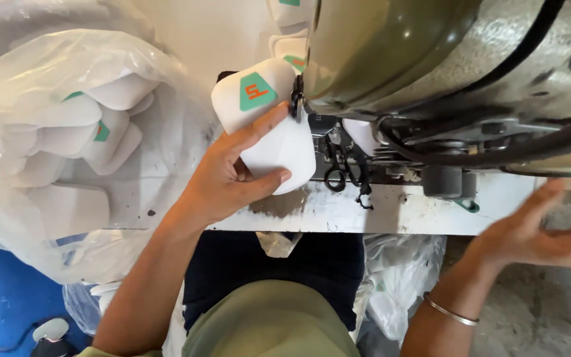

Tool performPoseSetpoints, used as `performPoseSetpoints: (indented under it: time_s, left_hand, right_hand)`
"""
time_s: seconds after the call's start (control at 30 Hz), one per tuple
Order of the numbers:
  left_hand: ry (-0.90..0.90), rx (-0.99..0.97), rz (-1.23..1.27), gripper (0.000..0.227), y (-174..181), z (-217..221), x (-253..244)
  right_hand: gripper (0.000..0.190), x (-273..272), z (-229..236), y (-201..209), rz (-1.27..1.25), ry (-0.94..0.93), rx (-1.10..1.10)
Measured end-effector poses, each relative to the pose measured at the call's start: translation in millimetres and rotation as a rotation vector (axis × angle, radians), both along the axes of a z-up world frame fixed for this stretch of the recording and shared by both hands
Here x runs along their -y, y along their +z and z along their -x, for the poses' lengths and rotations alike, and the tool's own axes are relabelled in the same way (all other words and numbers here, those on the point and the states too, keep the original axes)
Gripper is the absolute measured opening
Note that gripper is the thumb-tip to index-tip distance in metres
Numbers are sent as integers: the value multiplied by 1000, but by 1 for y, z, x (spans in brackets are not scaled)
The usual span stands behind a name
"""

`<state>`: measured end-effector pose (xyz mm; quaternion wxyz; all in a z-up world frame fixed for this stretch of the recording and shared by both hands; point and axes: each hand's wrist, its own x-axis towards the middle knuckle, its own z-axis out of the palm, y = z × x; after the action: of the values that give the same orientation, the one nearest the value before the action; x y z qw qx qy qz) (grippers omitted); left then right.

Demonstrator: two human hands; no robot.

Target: Stitch logos onto white shoe tongues using an industrial sewing machine.

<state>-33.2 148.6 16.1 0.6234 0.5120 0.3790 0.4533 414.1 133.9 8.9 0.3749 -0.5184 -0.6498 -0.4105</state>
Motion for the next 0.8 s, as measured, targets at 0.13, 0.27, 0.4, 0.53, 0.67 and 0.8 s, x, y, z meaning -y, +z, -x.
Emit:
performPoseSetpoints:
  time_s: [0.13,0.27,0.4,0.53,0.67,0.8]
  left_hand:
    - [-70,91,15,74,-7,11,-5]
    - [-123,114,19,75,-1,27,-32]
    - [-231,-23,5,78,6,45,-54]
    - [-323,37,59,79,9,50,-77]
    - [-298,17,0,77,4,44,-79]
    - [-65,12,-20,75,2,30,-50]
  right_hand:
    - [31,8,4,-20,-68,140,-347]
    - [39,16,196,-18,772,632,-1358]
    - [22,-3,272,-12,1040,806,-1735]
    - [37,-17,287,-9,885,802,-1916]
    - [37,-17,288,-4,869,750,-1879]
    - [34,-17,290,4,905,738,-1854]
